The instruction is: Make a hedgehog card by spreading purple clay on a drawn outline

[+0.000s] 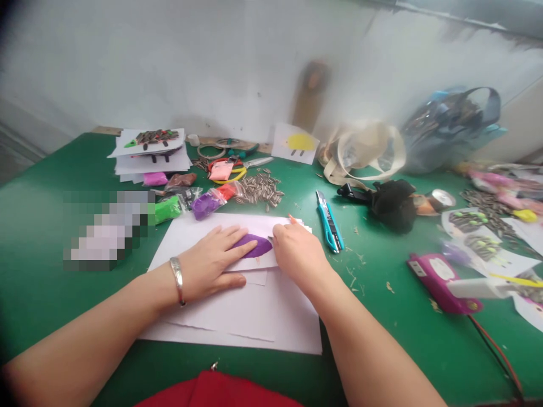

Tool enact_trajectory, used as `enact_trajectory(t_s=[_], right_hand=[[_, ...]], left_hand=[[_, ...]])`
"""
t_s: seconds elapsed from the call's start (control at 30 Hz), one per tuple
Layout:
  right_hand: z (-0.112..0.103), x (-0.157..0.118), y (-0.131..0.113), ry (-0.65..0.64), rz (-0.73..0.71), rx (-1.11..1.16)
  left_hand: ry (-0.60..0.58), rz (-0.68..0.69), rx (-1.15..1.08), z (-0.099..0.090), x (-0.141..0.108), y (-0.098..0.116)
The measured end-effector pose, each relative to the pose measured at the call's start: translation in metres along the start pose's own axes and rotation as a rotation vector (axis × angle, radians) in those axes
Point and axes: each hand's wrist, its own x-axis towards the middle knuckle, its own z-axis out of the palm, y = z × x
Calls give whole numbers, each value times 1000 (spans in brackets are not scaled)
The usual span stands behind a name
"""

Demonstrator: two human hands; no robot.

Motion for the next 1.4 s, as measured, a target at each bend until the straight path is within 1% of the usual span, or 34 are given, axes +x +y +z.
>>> enact_trajectory(t_s=[0.1,0.2,0.33,0.47,0.63,0.77,1.0,1.13,1.3,1.4], right_hand=[[3,1,-4,36,-77,-37],[3,1,-6,45,-110,-21],[3,2,-4,73,-89,3],[4,3,-2,56,-104,40],[3,6,-1,56,-55,68],[1,6,-2,28,-115,55],[6,7,2,38,-176,21],[9,8,3,70,-126,6],[10,10,3,57,-168,79],[11,12,2,79,-121,76]], left_hand=[[-38,-38,5,3,-1,2],[-51,-47,-3,4,-2,3],[-55,-49,2,5,-2,3],[-43,-48,2,6,-3,3],[-69,-65,-4,5,-2,3],[-66,-60,-7,4,-2,4],[-91,-64,-14,1,-1,5],[-85,-65,-14,1,-1,5],[-81,-63,-15,2,-1,4],[-91,-73,-17,2,-1,4]])
